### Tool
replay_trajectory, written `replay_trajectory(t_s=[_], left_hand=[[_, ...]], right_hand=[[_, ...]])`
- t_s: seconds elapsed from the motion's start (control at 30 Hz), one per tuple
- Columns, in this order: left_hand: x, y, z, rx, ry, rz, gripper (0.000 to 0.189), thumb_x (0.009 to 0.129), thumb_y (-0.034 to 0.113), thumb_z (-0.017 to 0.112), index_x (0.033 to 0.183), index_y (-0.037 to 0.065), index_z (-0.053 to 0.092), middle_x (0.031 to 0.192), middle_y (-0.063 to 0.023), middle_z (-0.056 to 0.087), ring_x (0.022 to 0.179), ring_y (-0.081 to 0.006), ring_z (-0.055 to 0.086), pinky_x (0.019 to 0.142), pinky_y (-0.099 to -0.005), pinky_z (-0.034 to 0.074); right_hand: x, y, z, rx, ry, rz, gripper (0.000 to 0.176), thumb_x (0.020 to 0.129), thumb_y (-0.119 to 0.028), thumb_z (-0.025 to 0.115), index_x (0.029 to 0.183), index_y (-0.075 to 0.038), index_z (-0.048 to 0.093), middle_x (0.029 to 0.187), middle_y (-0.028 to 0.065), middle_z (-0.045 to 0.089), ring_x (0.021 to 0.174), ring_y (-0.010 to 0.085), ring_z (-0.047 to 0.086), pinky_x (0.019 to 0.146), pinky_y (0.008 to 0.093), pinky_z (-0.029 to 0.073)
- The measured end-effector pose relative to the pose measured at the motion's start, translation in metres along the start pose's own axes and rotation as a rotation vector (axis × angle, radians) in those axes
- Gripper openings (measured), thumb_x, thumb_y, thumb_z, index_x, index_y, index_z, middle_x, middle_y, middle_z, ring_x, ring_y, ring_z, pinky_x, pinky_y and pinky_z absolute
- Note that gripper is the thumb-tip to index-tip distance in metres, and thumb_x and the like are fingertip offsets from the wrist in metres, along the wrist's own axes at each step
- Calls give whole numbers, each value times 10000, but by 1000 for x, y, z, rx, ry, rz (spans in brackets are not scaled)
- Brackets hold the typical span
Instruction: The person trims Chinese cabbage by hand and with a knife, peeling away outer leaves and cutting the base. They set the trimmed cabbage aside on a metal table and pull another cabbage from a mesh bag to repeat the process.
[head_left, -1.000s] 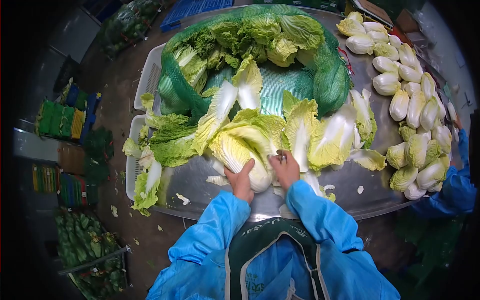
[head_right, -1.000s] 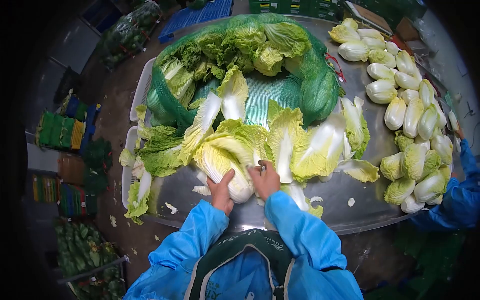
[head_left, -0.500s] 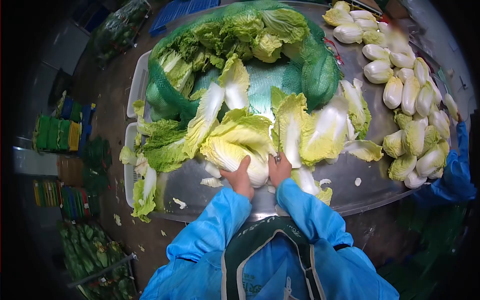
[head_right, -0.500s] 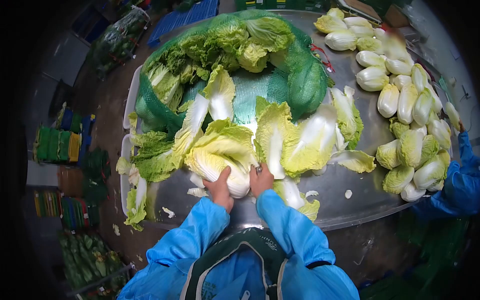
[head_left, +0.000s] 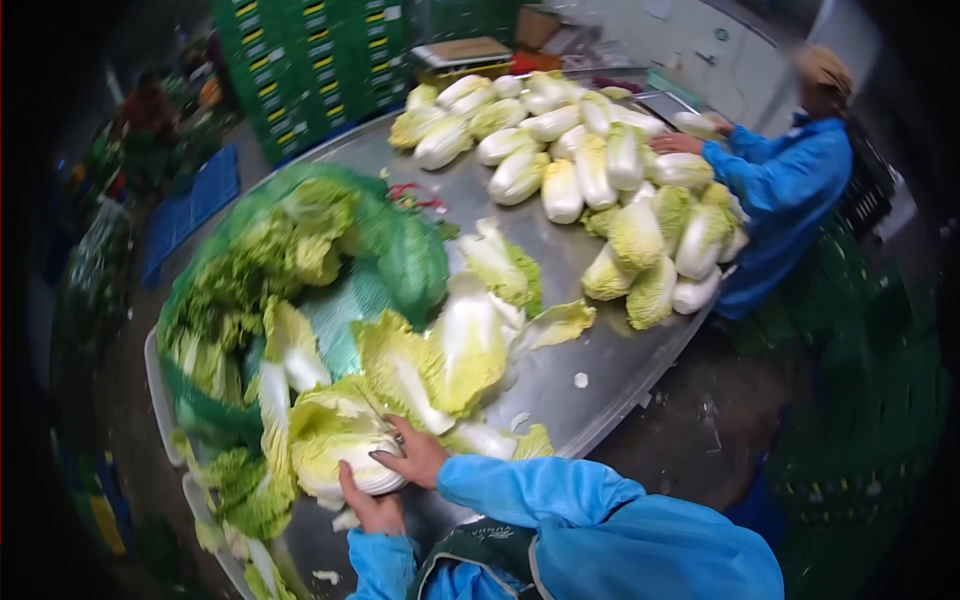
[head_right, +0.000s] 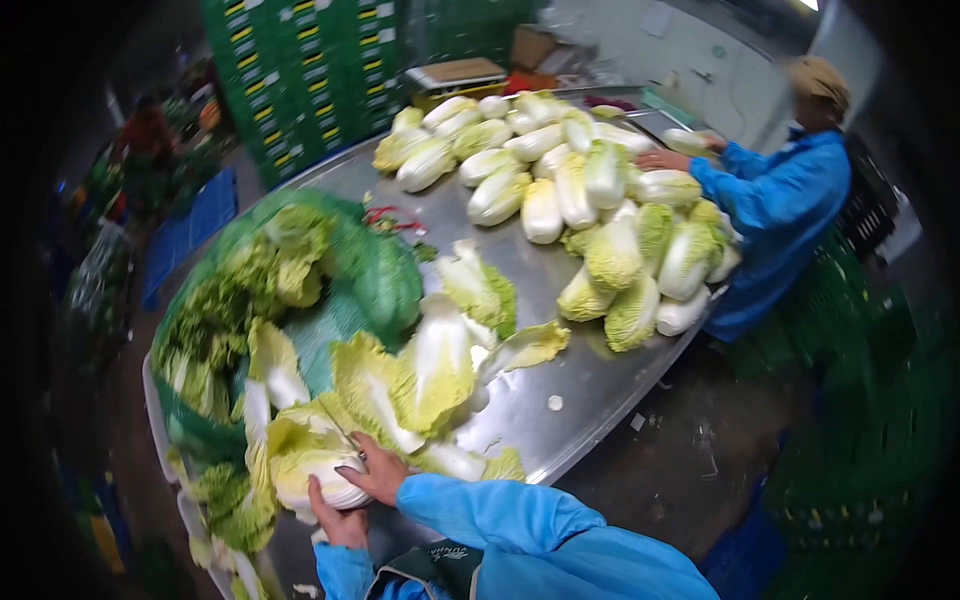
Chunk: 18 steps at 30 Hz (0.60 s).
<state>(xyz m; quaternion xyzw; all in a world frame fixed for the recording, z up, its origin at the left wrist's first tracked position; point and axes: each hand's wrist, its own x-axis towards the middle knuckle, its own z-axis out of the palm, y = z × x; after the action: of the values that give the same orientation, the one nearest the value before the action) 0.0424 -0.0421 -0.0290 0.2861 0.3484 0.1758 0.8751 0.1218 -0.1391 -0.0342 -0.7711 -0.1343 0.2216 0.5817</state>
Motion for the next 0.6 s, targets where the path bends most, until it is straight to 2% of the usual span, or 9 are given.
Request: replay_trajectory(t_s=[0.13,0.17,0.2,0.27,0.3,0.33,0.4,0.53,0.6], left_hand=[[11,20,26,-97,81,-10,595,838,453,576,1286,81,456,1283,-91,510,1139,-271,505,985,-438,385],[16,22,27,-167,-3,24,607,836,448,578,1300,79,445,1298,-90,499,1159,-266,491,998,-445,375],[15,26,34,-162,-9,29,607,836,448,578,1300,79,445,1298,-90,499,1159,-266,491,998,-445,375],[5,36,53,-176,-88,119,621,826,433,591,1312,82,431,1322,-93,477,1180,-276,472,1018,-461,356],[4,42,54,-180,-88,127,621,826,433,591,1312,82,431,1322,-93,477,1180,-276,472,1018,-461,356],[2,47,53,-209,-230,94,631,819,425,599,1320,86,422,1330,-93,469,1189,-283,463,1026,-469,346],[-2,59,51,-238,-369,75,642,812,417,607,1328,90,412,1338,-93,461,1198,-290,453,1035,-477,336],[-5,66,40,-353,-424,-6,735,749,375,661,1360,96,360,1355,-115,429,1218,-323,424,1055,-521,298],[-1,63,36,-378,-417,-19,757,739,379,670,1368,105,350,1364,-116,419,1229,-325,411,1060,-536,282]], right_hand=[[23,-21,-11,229,212,108,542,781,-253,679,1212,-1,469,929,169,636,833,213,625,744,320,492],[36,3,5,282,464,-133,482,766,-220,683,1157,1,509,777,107,621,655,150,577,604,298,471],[41,12,6,288,467,-139,482,766,-220,683,1157,1,509,777,107,621,655,150,577,604,298,471],[42,21,1,287,285,182,511,748,-243,701,1153,2,510,784,113,619,657,170,580,600,301,470],[37,10,-15,304,97,381,539,743,-274,710,1143,27,511,905,154,638,737,199,612,659,293,491],[34,23,-16,301,89,376,539,743,-274,710,1143,27,511,905,154,638,737,199,612,659,293,491],[35,58,-14,-146,192,156,626,740,-342,716,1164,58,489,1005,169,636,654,207,610,609,299,499],[21,56,-53,-229,294,-141,655,781,-386,683,1204,63,463,1022,162,639,476,151,533,474,266,452],[6,-2,-80,700,-147,218,643,807,-360,672,1231,66,442,1008,153,642,391,110,474,371,240,401]])
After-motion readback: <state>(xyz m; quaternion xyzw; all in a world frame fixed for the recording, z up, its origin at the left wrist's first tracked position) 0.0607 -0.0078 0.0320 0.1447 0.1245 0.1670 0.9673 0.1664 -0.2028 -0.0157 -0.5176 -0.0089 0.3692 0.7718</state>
